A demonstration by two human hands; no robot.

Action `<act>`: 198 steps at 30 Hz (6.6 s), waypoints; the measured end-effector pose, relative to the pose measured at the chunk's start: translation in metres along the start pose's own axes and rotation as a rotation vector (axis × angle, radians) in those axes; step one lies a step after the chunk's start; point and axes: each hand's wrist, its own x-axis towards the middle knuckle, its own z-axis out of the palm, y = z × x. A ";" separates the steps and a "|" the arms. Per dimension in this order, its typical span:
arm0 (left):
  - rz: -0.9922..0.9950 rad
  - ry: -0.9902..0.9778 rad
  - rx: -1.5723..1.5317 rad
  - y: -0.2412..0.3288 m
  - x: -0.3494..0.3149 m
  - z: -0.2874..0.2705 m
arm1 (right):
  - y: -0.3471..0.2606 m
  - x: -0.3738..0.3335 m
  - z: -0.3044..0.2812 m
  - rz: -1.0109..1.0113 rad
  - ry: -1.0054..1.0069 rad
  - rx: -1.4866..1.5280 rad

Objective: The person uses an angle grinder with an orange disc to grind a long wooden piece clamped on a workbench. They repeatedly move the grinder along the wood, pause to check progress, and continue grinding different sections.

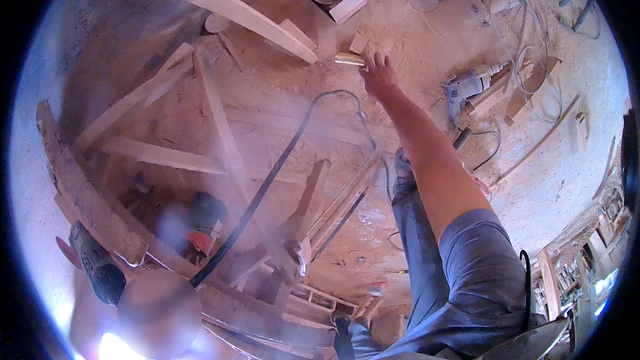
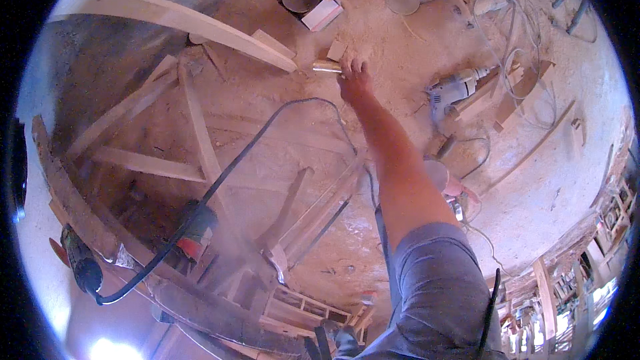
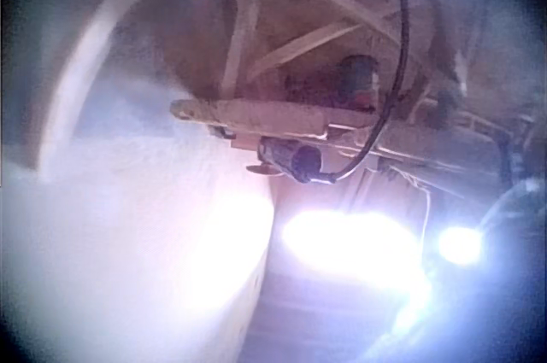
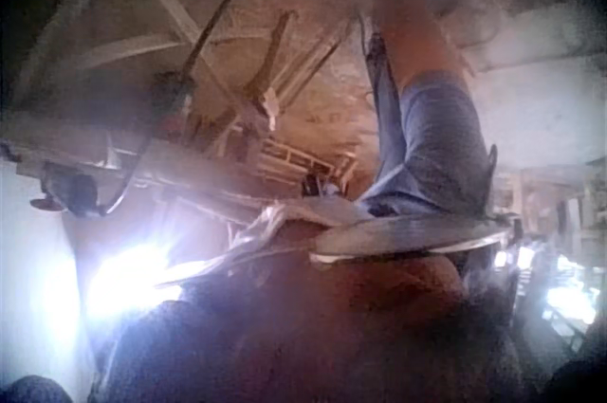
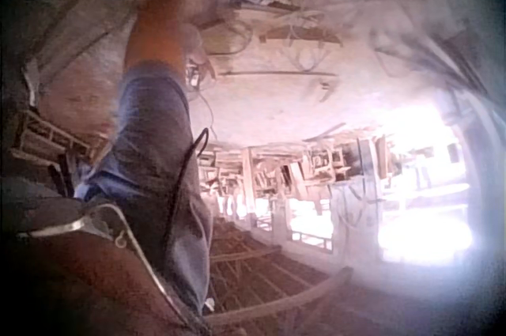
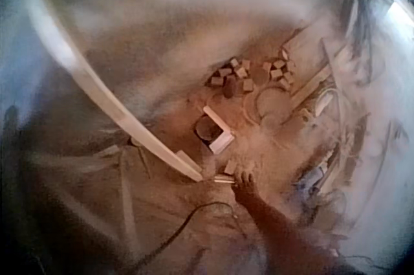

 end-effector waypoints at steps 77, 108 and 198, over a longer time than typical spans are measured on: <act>0.275 0.048 -0.231 0.063 -0.005 -0.015 | -0.145 -0.437 -0.482 -0.104 -0.336 1.179; 0.305 0.074 -0.272 0.067 -0.003 -0.015 | -0.156 -0.394 -0.507 -0.348 -0.411 0.591; 0.141 0.133 -0.617 0.059 -0.015 -0.007 | -0.514 -0.096 -0.604 -0.269 0.586 -0.012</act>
